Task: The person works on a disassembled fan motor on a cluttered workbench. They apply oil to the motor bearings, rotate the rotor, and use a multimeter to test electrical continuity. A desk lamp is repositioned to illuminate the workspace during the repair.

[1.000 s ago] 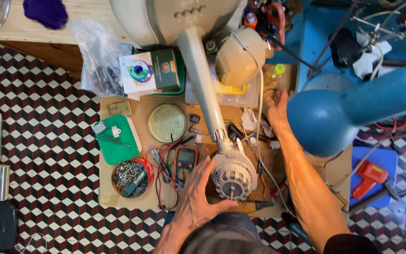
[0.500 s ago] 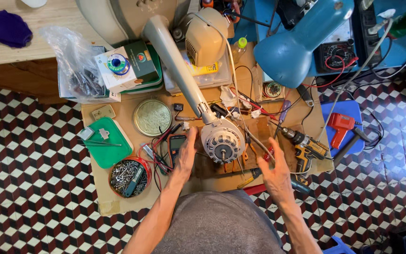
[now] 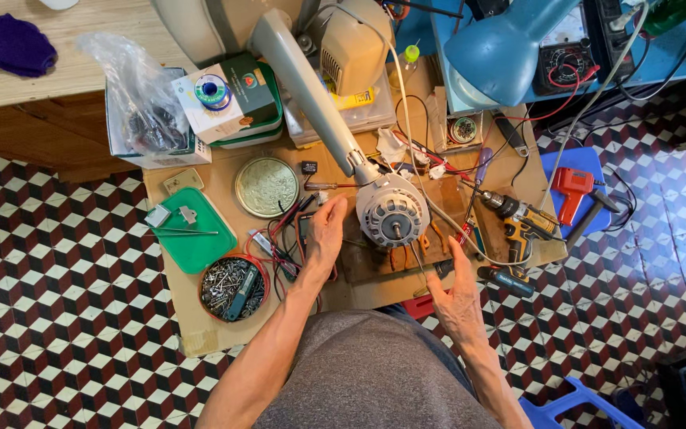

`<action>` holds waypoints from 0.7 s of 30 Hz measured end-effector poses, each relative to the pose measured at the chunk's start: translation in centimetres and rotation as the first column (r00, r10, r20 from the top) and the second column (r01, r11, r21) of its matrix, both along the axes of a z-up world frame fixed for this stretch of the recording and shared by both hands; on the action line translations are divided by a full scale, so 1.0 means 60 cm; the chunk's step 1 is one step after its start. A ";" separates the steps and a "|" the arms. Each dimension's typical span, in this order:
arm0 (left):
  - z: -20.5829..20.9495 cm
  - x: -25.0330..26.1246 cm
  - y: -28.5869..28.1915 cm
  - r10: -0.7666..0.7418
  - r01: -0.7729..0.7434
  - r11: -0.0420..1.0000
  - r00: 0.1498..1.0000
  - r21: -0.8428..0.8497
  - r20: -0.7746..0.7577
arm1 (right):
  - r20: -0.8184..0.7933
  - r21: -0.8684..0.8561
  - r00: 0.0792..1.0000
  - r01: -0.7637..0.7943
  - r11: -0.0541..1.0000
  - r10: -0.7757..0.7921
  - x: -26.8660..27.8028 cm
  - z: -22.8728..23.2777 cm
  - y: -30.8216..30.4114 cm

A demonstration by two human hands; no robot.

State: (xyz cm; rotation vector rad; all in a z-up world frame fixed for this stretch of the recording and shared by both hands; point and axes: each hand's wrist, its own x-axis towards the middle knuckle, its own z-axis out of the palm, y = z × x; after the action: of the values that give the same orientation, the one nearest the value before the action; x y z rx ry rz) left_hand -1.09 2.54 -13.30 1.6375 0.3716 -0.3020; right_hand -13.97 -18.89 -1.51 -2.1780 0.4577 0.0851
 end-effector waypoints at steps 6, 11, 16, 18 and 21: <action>0.020 -0.011 -0.004 -0.031 0.034 0.998 0.996 -0.046 0.083 | -0.058 -0.048 0.998 -0.020 0.999 0.017 -0.032 -0.005 0.015; 0.019 -0.012 -0.011 -0.036 0.035 0.999 0.982 0.010 0.184 | -0.038 -0.067 0.998 -0.054 0.996 0.051 -0.036 -0.013 0.023; 0.017 -0.016 0.000 -0.022 0.024 1.000 0.960 -0.004 0.278 | -0.034 -0.087 0.996 -0.090 0.992 0.088 -0.033 -0.014 0.028; 0.023 -0.016 0.006 -0.022 0.026 1.000 0.970 -0.010 0.242 | -0.005 -0.136 0.992 -0.129 0.982 0.130 -0.026 -0.011 0.032; 0.036 -0.014 0.014 -0.016 0.024 0.999 0.982 -0.036 0.190 | -0.217 -0.092 0.976 0.007 0.996 -0.027 -0.016 -0.002 0.045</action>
State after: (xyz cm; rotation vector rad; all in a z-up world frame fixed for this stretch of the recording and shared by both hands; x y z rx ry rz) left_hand -1.96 3.38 -11.15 1.6182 0.2040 -0.1653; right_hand -14.91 -16.18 -1.62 -2.2644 0.6146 0.3021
